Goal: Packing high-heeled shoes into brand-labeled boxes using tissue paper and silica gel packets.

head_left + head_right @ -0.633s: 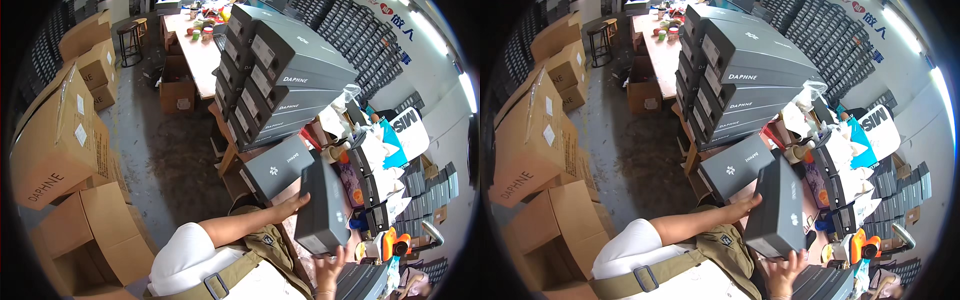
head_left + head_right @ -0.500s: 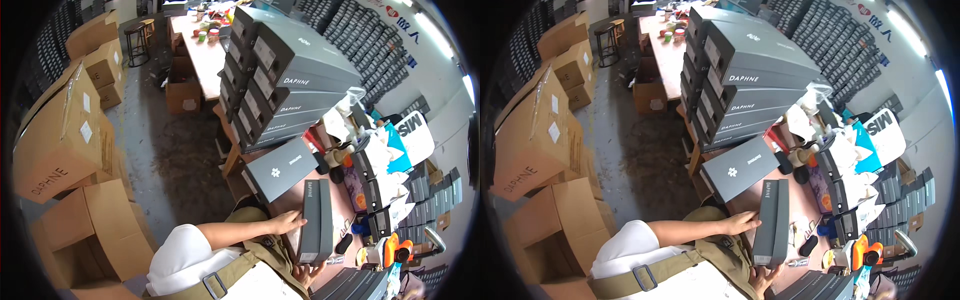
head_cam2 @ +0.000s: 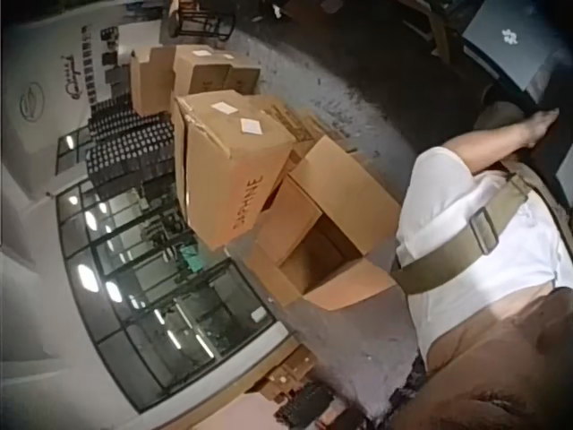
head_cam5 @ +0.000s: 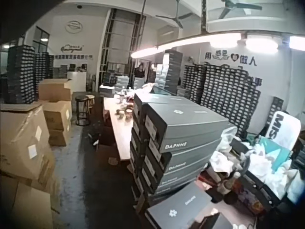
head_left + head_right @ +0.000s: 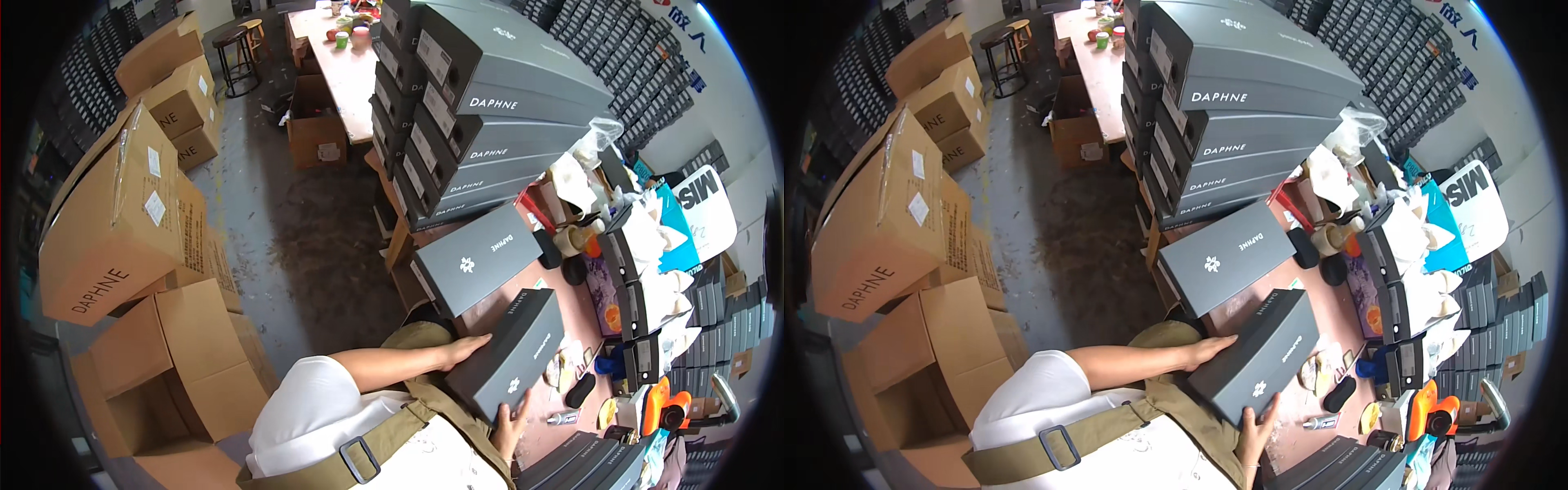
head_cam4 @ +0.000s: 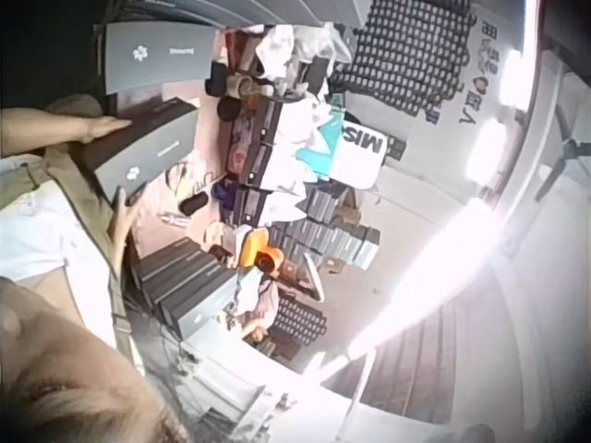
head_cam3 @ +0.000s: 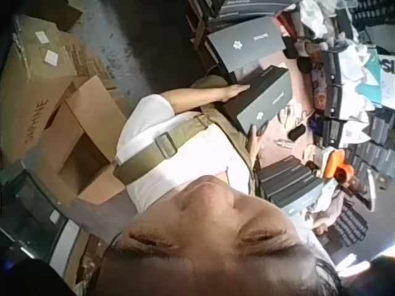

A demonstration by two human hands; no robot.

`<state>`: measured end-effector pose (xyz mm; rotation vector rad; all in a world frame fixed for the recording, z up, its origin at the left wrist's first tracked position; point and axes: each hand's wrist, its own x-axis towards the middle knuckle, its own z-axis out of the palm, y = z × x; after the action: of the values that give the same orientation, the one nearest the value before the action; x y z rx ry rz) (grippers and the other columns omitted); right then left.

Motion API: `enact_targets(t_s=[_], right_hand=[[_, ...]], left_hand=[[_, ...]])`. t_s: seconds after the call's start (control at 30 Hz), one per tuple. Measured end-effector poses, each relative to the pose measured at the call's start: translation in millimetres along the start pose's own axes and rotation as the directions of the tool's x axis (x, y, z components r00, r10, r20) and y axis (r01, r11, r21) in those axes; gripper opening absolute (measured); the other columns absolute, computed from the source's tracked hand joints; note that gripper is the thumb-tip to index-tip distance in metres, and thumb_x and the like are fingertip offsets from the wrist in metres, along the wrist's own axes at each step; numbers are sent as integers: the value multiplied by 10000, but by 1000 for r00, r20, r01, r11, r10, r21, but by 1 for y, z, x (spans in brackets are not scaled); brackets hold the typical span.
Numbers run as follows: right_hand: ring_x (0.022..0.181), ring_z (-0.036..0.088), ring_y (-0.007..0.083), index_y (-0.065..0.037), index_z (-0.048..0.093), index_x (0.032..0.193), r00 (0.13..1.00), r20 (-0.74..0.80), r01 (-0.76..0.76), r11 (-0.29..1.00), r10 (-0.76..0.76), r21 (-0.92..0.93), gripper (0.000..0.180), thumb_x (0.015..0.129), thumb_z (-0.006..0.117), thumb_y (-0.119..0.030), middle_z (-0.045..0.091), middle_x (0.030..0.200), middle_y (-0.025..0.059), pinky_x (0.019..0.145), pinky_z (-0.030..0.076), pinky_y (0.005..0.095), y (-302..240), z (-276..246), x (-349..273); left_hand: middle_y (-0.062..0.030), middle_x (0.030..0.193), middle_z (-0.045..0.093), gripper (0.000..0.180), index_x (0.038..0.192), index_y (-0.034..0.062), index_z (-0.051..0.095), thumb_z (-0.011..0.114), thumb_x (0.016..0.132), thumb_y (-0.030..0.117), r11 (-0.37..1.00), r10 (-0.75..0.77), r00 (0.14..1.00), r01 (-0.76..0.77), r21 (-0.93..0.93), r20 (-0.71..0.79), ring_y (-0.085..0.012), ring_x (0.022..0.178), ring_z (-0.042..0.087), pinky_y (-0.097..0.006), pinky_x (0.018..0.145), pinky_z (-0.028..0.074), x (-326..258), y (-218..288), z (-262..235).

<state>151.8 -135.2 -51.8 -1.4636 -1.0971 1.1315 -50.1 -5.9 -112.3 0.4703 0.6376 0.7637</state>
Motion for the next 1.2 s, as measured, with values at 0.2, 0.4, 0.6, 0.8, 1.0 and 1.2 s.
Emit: enact_targets(t_s=[0.2,0.4,0.6,0.8,1.0,1.2], right_hand=[[1096,526,250,70,402,1313,971,-67,-234,969,229,-79,558,847,665,-90,534,1228,181,961,411,353,9,-29,28],[1039,564,231,69,492,1190,905,-26,-389,854,424,345,433,887,653,-195,589,1129,133,881,472,394,-2,-42,41],[1120,538,265,-13,449,1301,918,15,-345,781,396,521,581,915,560,-433,545,1237,113,952,446,428,-10,-36,46],[1109,556,255,-14,439,1320,934,-18,-306,828,356,470,615,921,513,-476,553,1234,125,954,447,372,-43,-20,65],[1203,473,211,-40,413,1369,987,-150,-62,998,62,4,598,959,445,-474,468,1347,110,988,393,395,-33,-37,73],[1107,547,182,-2,548,1220,970,-236,-15,947,-65,-320,368,904,609,-180,566,1228,90,913,452,306,-69,-60,94]], left_hand=[[-255,1068,609,500,1095,-100,564,623,884,349,412,455,890,-175,894,-35,-343,992,606,-400,852,483,44,-6,23],[-136,969,649,522,1025,-57,599,729,807,398,1000,-6,998,6,1,69,-178,884,623,-291,753,524,50,28,45],[-129,1021,662,543,1047,-38,628,692,821,452,972,-52,983,90,-216,175,-164,911,637,-297,786,530,47,37,44],[-241,1393,362,690,1124,-70,611,632,826,551,918,225,964,-258,301,140,-291,1352,286,-371,1080,283,18,70,67],[-27,929,619,315,1048,-27,585,680,846,195,877,329,877,-422,231,351,-83,842,551,-250,769,463,9,135,102],[-228,1020,632,357,1124,-44,575,652,834,152,-149,368,823,-407,901,433,-384,923,620,-391,781,498,-66,234,108]])
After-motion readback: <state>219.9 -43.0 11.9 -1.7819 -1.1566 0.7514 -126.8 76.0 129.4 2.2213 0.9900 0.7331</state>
